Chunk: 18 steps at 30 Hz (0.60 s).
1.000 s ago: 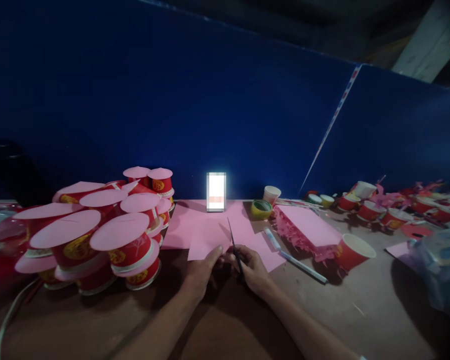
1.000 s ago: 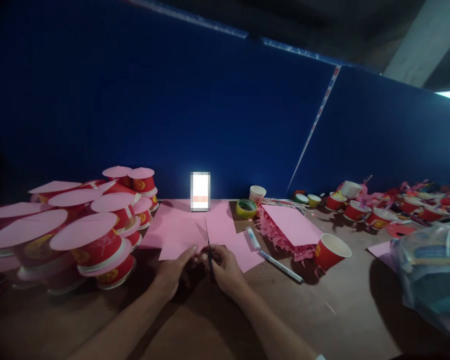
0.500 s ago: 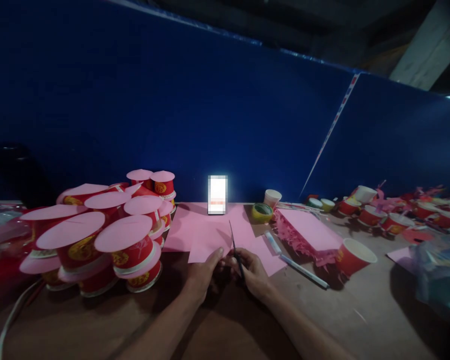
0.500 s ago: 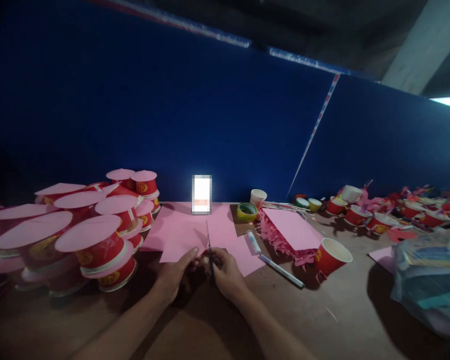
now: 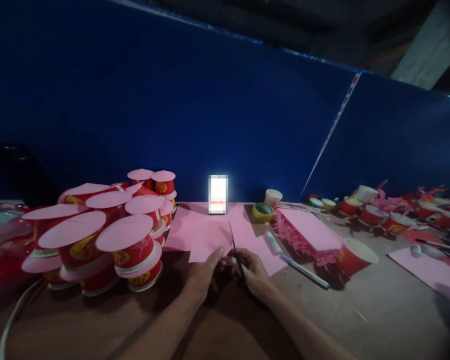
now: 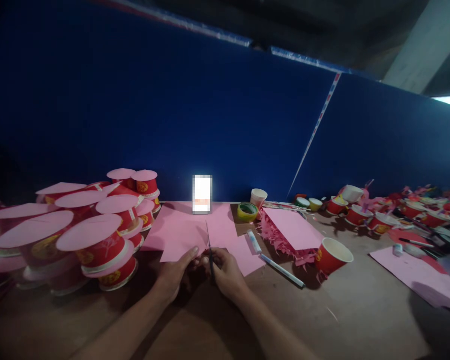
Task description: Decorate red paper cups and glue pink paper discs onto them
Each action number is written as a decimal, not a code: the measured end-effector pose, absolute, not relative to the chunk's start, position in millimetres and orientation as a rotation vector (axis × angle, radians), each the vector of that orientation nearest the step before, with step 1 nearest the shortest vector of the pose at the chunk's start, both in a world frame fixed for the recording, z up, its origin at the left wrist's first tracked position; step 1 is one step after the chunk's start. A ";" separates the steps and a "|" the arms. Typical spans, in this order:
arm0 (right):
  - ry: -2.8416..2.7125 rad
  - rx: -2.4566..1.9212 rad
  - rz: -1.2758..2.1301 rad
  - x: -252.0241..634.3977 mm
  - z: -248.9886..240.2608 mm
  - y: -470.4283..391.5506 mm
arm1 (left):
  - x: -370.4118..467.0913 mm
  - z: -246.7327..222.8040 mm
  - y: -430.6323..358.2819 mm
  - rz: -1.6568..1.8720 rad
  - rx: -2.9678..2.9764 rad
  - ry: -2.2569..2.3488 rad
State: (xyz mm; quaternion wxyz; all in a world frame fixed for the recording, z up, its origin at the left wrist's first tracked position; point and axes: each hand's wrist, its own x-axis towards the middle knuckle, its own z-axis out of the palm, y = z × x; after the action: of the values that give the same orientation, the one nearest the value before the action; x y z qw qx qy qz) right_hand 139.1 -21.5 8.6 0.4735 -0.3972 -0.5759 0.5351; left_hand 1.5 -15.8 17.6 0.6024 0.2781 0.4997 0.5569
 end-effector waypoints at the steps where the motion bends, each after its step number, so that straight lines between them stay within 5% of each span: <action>1: -1.408 -0.969 1.314 139.1 8.5 -21.5 | 1.6 17.8 -15.8 1.296 0.648 1.150; 18: -1.394 -0.994 1.312 140.2 5.7 -20.9 | 1.5 14.5 -14.4 1.308 0.664 1.145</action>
State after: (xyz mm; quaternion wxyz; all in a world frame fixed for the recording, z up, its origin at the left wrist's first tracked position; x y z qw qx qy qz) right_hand 140.2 -20.9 5.7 0.4727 -0.4060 -0.5695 0.5361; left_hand 1.5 -14.4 14.5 0.5974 0.2861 0.4934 0.5638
